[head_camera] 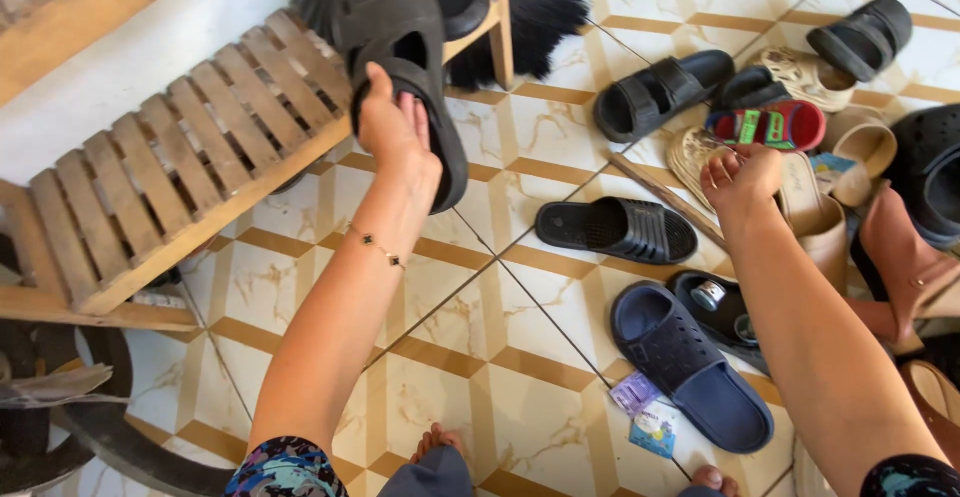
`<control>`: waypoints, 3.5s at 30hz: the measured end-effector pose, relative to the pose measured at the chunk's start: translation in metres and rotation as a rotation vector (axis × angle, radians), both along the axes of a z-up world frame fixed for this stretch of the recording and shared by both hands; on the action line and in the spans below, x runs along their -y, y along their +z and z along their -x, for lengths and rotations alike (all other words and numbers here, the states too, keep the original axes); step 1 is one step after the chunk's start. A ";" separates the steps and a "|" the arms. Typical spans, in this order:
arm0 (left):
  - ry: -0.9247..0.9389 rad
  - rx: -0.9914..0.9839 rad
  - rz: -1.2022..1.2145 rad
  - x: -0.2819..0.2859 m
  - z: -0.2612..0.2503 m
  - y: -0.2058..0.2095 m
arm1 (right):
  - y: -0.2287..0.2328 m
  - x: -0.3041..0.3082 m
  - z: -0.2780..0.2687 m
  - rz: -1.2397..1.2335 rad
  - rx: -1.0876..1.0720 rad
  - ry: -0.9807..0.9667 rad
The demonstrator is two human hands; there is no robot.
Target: Organizing a pile of shoes and placing them on a wooden shoe rack.
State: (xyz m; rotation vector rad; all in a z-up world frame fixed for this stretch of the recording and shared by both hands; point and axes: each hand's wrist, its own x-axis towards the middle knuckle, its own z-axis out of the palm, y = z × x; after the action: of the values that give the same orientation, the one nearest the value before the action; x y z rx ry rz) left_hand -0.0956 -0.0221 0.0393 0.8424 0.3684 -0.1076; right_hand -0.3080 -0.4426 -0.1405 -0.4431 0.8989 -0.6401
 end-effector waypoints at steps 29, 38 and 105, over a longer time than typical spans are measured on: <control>0.149 -0.050 0.252 -0.267 -0.270 -0.071 | 0.038 -0.403 -0.058 1.324 -0.025 1.359; 0.229 -0.085 0.125 -0.247 -0.272 -0.069 | 0.011 -0.368 -0.039 1.278 -0.212 1.500; -1.019 0.696 -0.897 0.105 0.118 -0.194 | 0.012 0.023 0.272 1.452 -1.136 0.195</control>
State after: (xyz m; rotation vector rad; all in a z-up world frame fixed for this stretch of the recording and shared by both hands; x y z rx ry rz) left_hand -0.2136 -0.1275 -0.1551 1.8167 -0.7695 -0.6011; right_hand -0.5805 -0.4653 -0.1289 -2.3335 1.2794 -0.7730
